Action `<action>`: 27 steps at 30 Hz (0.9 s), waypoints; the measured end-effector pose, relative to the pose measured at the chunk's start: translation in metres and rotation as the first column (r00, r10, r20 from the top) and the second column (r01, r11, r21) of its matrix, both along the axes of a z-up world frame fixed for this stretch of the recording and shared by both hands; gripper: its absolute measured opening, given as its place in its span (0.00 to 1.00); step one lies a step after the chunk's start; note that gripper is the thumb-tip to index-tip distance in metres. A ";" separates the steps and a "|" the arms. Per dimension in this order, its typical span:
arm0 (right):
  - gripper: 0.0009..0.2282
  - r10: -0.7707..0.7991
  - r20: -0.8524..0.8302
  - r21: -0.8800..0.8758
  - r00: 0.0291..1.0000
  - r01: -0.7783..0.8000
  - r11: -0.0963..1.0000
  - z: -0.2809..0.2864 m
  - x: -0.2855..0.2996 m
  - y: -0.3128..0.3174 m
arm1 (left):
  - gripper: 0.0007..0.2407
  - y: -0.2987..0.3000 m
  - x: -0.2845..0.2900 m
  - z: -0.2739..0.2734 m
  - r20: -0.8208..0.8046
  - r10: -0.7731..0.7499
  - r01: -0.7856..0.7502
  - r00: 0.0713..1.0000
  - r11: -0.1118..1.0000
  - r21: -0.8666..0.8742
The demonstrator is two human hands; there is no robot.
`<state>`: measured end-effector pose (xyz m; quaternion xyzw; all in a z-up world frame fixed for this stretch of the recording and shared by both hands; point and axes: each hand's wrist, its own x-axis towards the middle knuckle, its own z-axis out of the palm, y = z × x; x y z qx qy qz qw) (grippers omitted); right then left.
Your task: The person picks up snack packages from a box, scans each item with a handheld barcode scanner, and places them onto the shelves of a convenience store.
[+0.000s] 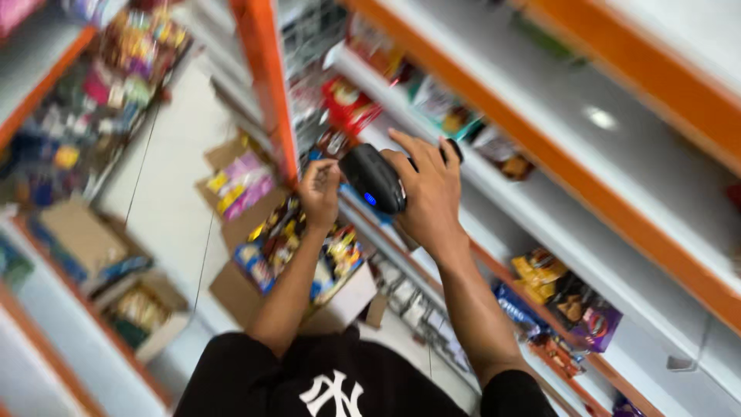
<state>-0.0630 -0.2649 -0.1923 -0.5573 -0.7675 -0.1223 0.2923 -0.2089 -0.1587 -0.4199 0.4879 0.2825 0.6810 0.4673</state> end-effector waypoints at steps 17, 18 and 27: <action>0.11 -0.727 -0.515 -0.856 0.454 -0.234 0.461 -0.433 -0.101 -0.058 | 0.21 -0.132 -0.185 -0.327 -0.826 -0.085 -0.332 0.557 0.889 -0.315; 0.11 -0.706 -0.549 -0.835 0.447 -0.254 0.488 -0.440 -0.106 -0.062 | 0.24 -0.130 -0.184 -0.332 -0.844 -0.073 -0.308 0.531 0.912 -0.272; 0.11 -0.718 -0.567 -0.823 0.404 -0.311 0.475 -0.451 -0.131 -0.076 | 0.38 -0.082 -0.143 -0.297 -0.866 -0.382 -0.403 0.322 0.773 -0.490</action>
